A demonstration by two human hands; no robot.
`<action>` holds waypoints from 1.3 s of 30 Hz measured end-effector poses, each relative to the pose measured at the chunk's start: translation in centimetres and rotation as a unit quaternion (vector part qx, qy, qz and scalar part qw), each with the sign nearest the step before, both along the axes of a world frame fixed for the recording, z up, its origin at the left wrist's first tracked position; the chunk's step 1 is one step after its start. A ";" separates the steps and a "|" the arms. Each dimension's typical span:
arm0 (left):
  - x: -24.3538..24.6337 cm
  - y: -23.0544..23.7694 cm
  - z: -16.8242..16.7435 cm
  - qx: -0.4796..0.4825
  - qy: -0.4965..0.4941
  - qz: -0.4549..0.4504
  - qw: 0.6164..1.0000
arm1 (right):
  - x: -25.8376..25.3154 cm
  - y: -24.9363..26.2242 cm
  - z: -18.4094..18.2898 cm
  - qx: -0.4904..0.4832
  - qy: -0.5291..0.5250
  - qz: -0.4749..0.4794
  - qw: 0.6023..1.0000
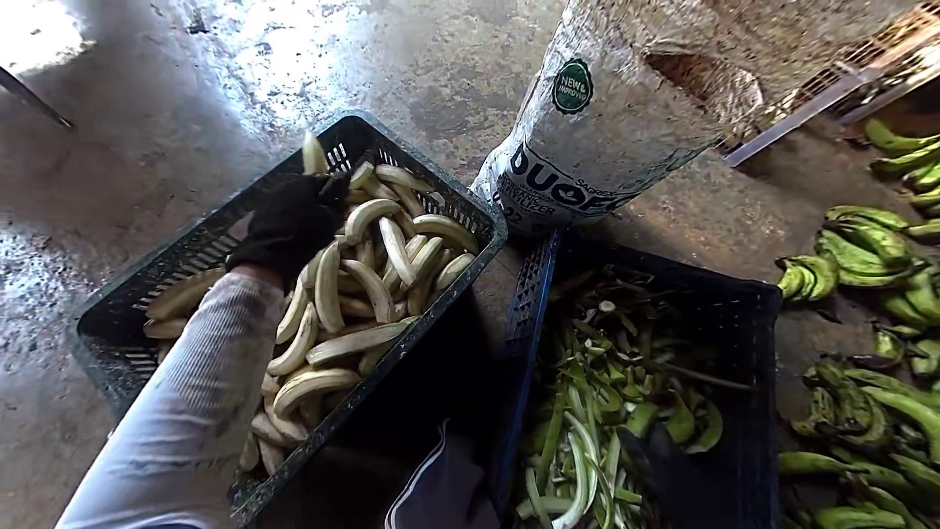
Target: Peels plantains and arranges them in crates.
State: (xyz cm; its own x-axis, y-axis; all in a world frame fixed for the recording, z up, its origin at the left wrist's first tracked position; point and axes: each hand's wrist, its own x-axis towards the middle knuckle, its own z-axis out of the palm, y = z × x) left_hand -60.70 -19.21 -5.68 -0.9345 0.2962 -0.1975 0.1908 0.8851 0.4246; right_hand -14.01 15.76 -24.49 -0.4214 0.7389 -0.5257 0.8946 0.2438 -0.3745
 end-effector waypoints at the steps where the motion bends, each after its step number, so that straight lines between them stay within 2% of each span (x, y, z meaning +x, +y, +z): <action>1: 1.7 0.6 1.5 0.031 -0.021 -0.023 0.999 | -0.1 -0.1 0.2 -0.006 -0.001 -0.002 1.000; 3: 4.7 1.9 3.8 0.077 -0.086 -0.079 0.990 | -0.2 -0.1 0.4 -0.012 0.008 -0.005 1.000; 6: 6.5 3.7 4.1 0.120 -0.172 -0.137 0.968 | -0.2 -0.2 0.5 -0.005 0.005 -0.001 1.000; 8: 6.2 4.5 2.7 0.126 -0.180 -0.096 0.971 | -0.3 -0.3 0.8 -0.007 0.005 -0.005 1.000; 10: 5.0 5.0 -0.4 0.123 -0.154 -0.033 0.980 | -0.4 -0.4 0.9 -0.008 -0.002 -0.006 1.000; 13: 3.9 6.1 -4.3 0.047 -0.109 0.039 0.992 | -0.7 -0.4 1.0 -0.003 -0.034 -0.001 0.999; 20: 3.4 6.8 -6.6 -0.071 -0.100 0.063 0.990 | -1.7 -1.3 0.6 0.048 -0.116 -0.003 0.992; 24: 3.7 5.4 -6.1 -0.001 -0.097 0.037 0.995 | -1.2 -0.4 0.5 0.026 -0.075 -0.005 0.997; 27: 4.7 5.4 -4.2 0.037 -0.044 0.029 0.998 | -0.1 0.3 1.7 -0.030 0.002 -0.029 0.999; 30: 4.3 6.2 -5.1 -0.018 0.005 0.035 0.999 | 1.1 0.7 3.6 -0.084 0.086 -0.062 0.991; 34: 3.9 7.4 -8.0 -0.140 -0.009 0.021 0.990 | 2.3 1.3 5.9 -0.109 0.155 -0.098 0.977; 36: 3.5 7.5 -7.7 -0.116 -0.026 0.027 0.993 | 2.8 1.7 6.4 -0.137 0.137 -0.075 0.978; 38: 2.6 6.9 -7.3 -0.033 -0.025 0.047 0.998 | 3.3 2.1 5.3 -0.153 0.081 -0.021 0.985; 39: 2.3 6.6 -6.8 0.021 -0.018 0.056 0.998 | 3.3 2.1 4.8 -0.126 0.042 0.019 0.991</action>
